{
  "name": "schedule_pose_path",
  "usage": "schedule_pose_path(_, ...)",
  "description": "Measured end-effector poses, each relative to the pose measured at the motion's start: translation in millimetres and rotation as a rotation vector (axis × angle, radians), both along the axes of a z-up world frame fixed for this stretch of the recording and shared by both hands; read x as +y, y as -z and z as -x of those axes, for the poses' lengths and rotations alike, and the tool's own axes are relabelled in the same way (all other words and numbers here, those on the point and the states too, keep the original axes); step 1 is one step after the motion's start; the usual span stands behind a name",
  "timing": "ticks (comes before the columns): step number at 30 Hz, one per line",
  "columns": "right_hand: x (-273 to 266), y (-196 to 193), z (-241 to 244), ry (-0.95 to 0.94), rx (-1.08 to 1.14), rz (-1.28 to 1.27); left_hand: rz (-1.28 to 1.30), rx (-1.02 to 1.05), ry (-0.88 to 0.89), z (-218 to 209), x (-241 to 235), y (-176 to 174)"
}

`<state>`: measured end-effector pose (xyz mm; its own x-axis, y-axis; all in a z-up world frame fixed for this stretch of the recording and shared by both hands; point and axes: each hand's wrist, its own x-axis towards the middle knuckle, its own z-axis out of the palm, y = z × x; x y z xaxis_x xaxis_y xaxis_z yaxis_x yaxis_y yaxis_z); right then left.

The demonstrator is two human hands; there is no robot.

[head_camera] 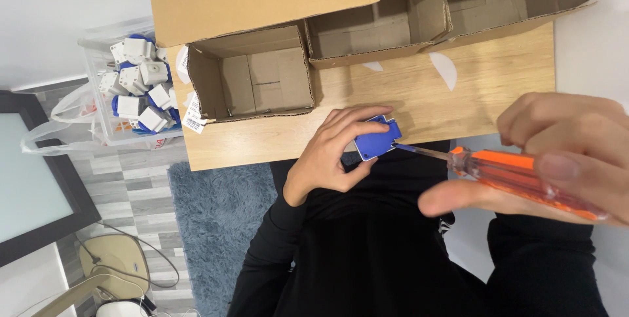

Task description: The person uses a screwdriver to tighten screws on a blue plastic electrical component. They then pick up a white plastic piece and attach it to the blue component, securing it with the screwdriver. The person repeats this process with another blue component, attaching a white piece and tightening the screws.

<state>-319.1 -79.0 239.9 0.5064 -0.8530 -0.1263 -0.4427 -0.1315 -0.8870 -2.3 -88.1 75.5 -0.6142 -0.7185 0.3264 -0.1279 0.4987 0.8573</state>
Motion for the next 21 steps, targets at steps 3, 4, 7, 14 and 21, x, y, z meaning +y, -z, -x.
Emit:
schedule_pose_path(3, -3, 9, -2, -0.211, 0.068, 0.505, -0.002, 0.003, 0.000, 0, 0, 1)
schedule_pose_path(4, 0, 21, 1, -0.198, -0.069, 0.634, -0.001, 0.002, 0.000, 0, 0, 1)
schedule_pose_path(7, 16, 14, 3, -0.126, -0.208, 0.357, -0.001, 0.001, 0.001, 0, 0, 0)
schedule_pose_path(14, 13, 11, 19, -0.240, -0.050, 0.174, -0.005, 0.007, 0.004, 1, 0, 1)
schedule_pose_path(21, 14, -3, 4, 0.077, -0.040, -0.039, 0.010, 0.001, -0.003, 2, 0, 3)
